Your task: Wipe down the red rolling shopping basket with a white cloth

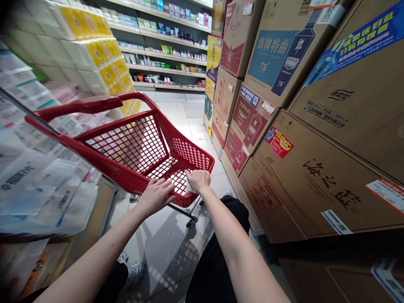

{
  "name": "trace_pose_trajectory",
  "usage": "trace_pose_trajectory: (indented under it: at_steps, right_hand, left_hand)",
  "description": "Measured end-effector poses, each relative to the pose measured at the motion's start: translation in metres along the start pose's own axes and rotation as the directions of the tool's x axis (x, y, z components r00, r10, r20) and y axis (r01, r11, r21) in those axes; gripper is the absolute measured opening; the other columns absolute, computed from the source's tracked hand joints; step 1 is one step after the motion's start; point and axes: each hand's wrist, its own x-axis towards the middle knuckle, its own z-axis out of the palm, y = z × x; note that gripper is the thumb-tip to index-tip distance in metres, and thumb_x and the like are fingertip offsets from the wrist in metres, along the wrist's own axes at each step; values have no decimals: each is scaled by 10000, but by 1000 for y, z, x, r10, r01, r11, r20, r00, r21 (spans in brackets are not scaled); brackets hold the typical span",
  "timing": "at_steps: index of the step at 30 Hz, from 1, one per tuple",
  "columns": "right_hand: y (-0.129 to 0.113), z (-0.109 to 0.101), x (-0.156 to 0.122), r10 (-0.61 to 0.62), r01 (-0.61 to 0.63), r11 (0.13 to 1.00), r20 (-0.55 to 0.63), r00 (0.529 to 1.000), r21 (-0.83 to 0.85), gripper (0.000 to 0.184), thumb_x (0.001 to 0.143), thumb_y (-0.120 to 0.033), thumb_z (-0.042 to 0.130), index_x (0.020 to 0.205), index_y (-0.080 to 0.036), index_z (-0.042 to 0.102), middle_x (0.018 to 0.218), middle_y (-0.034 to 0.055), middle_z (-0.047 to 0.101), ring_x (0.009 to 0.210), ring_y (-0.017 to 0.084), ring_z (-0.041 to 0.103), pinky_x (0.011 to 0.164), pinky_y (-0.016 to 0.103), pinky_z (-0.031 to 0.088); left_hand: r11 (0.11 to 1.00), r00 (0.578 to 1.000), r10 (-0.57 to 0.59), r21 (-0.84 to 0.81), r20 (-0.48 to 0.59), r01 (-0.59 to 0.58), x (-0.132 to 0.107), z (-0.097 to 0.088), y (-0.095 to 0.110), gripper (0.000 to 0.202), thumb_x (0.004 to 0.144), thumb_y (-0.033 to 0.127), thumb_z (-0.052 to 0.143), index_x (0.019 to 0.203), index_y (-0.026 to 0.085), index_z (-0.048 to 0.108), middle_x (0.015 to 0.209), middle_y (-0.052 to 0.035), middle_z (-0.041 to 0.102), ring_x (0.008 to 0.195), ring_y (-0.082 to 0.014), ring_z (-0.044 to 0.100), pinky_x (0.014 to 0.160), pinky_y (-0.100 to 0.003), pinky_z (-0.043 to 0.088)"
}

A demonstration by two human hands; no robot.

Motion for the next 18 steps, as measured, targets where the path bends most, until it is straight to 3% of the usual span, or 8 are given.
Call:
trace_pose_trajectory:
  at_steps: [5, 10, 12, 15, 18]
  right_hand:
    - [-5, 5, -16, -19, 47, 990, -199, 980, 135, 547, 982, -437, 290, 754, -189, 721, 778, 66, 695, 839, 162, 611, 854, 295, 382]
    - [-13, 17, -57, -3, 152, 928, -399, 917, 340, 352, 950, -311, 388, 822, -173, 685, 968, 67, 650, 1138, 187, 492, 1101, 382, 242]
    - [-18, 19, -72, 41, 143, 902, -410, 911, 408, 287, 927, -314, 419, 904, -163, 663, 1201, 96, 572, 1279, 203, 378, 1123, 399, 223]
    - [-27, 17, -86, 145, 47, 877, -357, 923, 478, 307, 918, -354, 427, 1013, -140, 625, 1467, 129, 320, 1391, 221, 218, 1120, 388, 243]
    - [-34, 10, -88, 263, -106, 846, -237, 935, 522, 359, 931, -384, 398, 1084, -124, 592, 1531, 158, 164, 1364, 224, 307, 1062, 341, 332]
  left_hand:
    - [1000, 1000, -20, 17, 21, 20, 3, -1, 3, 157, 824, 364, 561, 827, 210, 534, 897, -64, 615, 906, -242, 528, 768, -384, 319]
    - [998, 999, -53, 36, 4, 53, 5, -1, 9, 188, 812, 380, 579, 822, 198, 535, 889, -66, 616, 898, -243, 534, 780, -380, 320]
    - [998, 998, -58, 40, -1, 58, 6, -1, 11, 189, 820, 381, 571, 826, 196, 535, 876, -62, 614, 883, -238, 534, 780, -381, 319]
    - [997, 998, -66, 50, -1, 66, 7, -1, 13, 195, 823, 387, 568, 826, 195, 535, 872, -58, 612, 880, -238, 531, 773, -382, 317]
    - [995, 997, -74, 62, -1, 74, 7, 0, 15, 204, 822, 395, 568, 822, 194, 534, 879, -59, 610, 889, -240, 528, 774, -384, 317]
